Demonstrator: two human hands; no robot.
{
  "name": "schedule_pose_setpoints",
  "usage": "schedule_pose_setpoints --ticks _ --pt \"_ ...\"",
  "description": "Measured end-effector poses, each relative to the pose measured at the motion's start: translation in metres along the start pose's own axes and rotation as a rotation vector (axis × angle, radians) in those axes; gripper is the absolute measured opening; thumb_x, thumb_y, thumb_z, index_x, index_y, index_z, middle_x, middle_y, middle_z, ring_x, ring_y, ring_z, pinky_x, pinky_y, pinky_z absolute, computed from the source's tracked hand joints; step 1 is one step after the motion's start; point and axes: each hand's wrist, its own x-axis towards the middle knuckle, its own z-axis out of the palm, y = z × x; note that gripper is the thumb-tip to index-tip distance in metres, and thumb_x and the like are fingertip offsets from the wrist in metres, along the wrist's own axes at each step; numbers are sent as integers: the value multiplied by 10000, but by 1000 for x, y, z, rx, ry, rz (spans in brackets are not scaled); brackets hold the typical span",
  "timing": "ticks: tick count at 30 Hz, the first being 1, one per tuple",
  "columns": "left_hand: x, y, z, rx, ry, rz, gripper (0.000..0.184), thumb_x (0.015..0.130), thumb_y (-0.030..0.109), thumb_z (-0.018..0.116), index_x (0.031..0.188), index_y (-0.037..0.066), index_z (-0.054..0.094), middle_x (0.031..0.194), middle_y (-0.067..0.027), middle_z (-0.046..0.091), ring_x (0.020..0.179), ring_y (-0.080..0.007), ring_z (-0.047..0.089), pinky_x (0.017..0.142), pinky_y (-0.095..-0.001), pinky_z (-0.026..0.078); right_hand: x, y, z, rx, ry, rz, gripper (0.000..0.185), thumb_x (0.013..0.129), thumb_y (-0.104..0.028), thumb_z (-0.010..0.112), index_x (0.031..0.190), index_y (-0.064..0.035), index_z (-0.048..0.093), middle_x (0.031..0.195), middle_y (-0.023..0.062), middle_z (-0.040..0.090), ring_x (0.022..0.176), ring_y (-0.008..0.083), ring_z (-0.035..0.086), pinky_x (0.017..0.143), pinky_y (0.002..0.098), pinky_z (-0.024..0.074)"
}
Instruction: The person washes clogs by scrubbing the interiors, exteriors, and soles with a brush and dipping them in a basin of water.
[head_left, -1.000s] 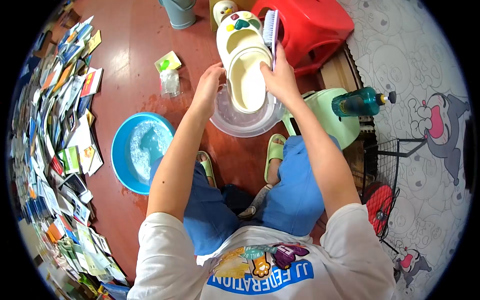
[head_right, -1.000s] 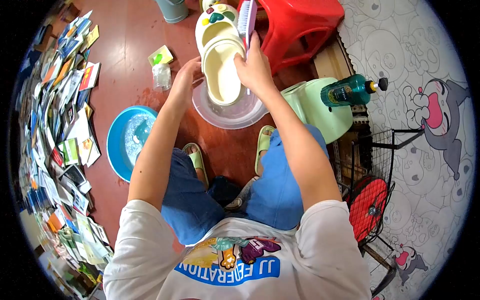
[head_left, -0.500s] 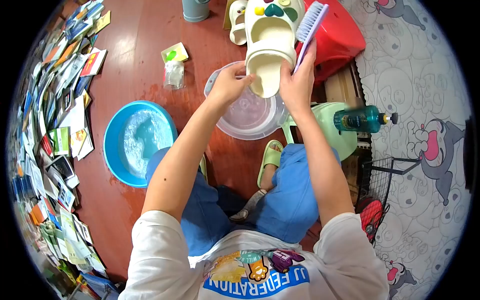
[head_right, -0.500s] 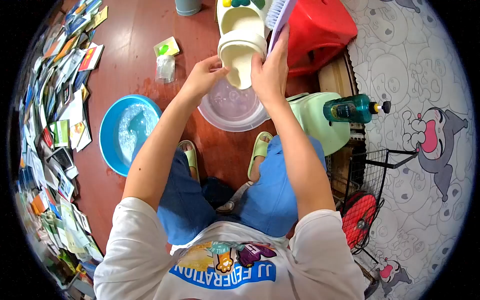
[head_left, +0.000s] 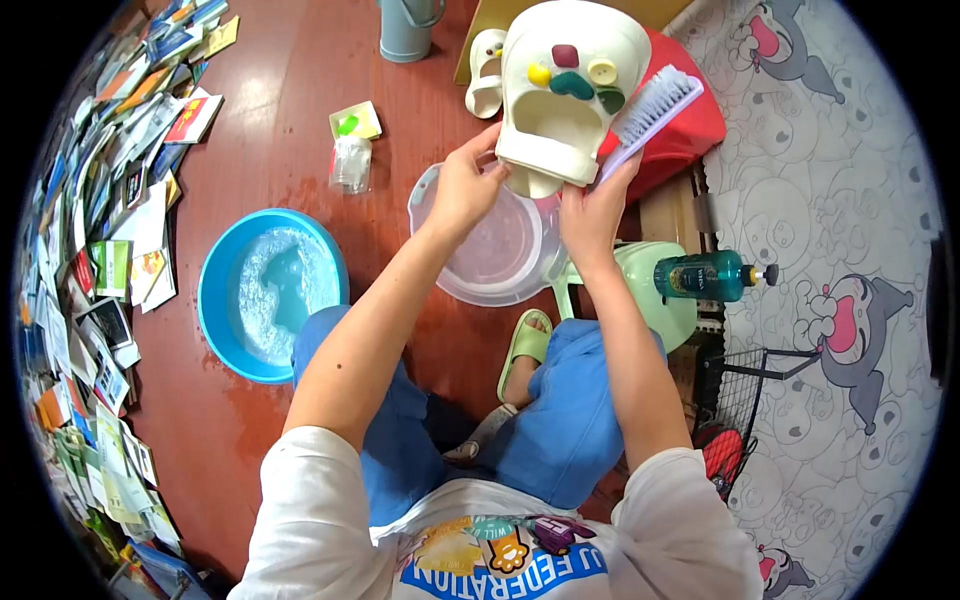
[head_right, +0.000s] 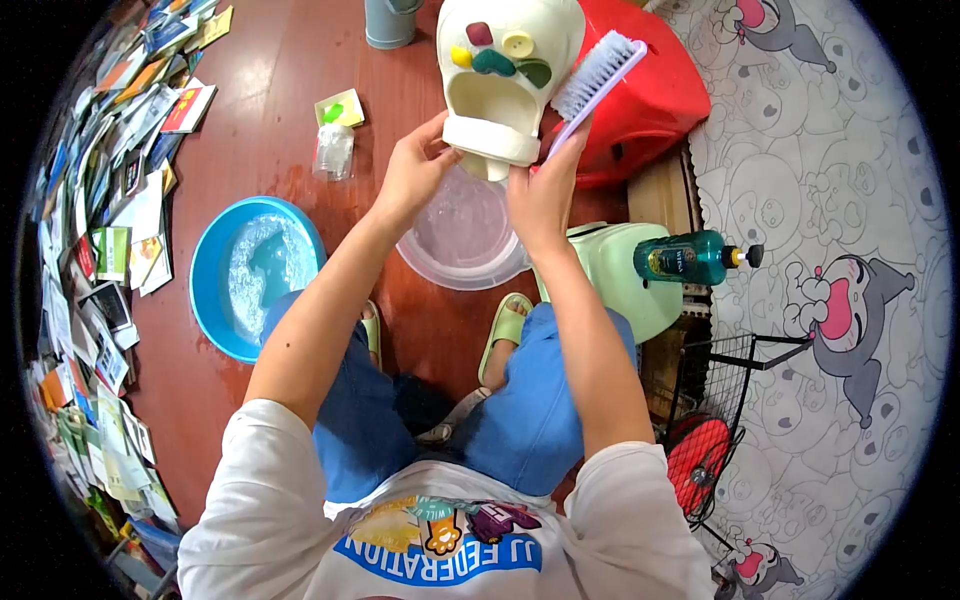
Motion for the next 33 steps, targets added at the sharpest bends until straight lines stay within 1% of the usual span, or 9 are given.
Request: schedule_pose_setpoints --ticks 16,18,19,21,24,25,27,31,33 --pt "-1 0 -2 166 -2 -42 522 865 -34 620 1370 61 531 1244 -93 643 1133 -211 612 927 -327 495 -4 15 -3 -4 -12 54 768 881 -43 588 1480 63 119 1439 321 348 1347 390 398 1099 432 306" --pt "-1 -4 -5 324 -38 -77 496 839 41 673 1323 48 568 1171 -80 683 1032 -199 657 875 -318 516 -5 22 -1 -65 -16 -12 738 904 -46 572 1483 38 124 1324 281 485 1129 350 588 949 387 461" --pt "-1 -8 -6 325 -36 -82 496 839 41 673 1323 48 568 1171 -80 683 1032 -199 657 875 -318 516 -7 26 1 -62 -20 -8 738 904 -46 572 1483 38 124 1324 281 485 1129 350 588 949 387 461" --pt "-4 -15 -6 584 -2 -20 475 793 247 728 1245 143 624 1016 -96 716 948 -244 684 861 -359 519 -11 30 3 87 -60 183 636 927 -45 550 1449 21 193 1165 210 569 878 256 635 755 329 516" --pt "-6 -15 -12 632 -47 -59 592 760 358 763 1271 111 597 1037 -115 708 986 -226 673 876 -347 512 -7 28 3 459 -125 555 500 933 -37 537 1370 11 297 1048 175 602 698 211 639 608 328 540" --pt "-5 -12 -14 636 -51 -61 592 760 358 763 1271 111 597 1037 -115 708 986 -226 673 876 -347 512 -7 34 6 549 -88 612 354 950 -49 523 1267 -25 367 908 93 585 537 89 520 458 249 461" --pt "-3 -2 -18 297 -163 -259 580 805 268 762 1284 5 567 1129 -117 679 997 -208 662 856 -346 519 -9 44 3 631 -136 748 341 950 -73 536 1253 -35 385 883 81 587 540 88 517 461 244 456" --pt "-12 15 -15 -152 -248 -525 767 783 291 777 1408 29 418 1275 -150 589 1128 -213 599 903 -368 506 -31 66 17 801 -225 1093 250 943 -179 573 1174 -92 527 788 -16 590 527 56 499 458 210 407" --pt "-15 4 -18 -158 -190 -590 760 782 270 770 1412 35 415 1264 -140 592 1115 -215 603 910 -368 503 -60 80 44 933 -195 1193 262 945 -264 617 1155 -118 558 778 -27 591 542 54 512 473 218 414"
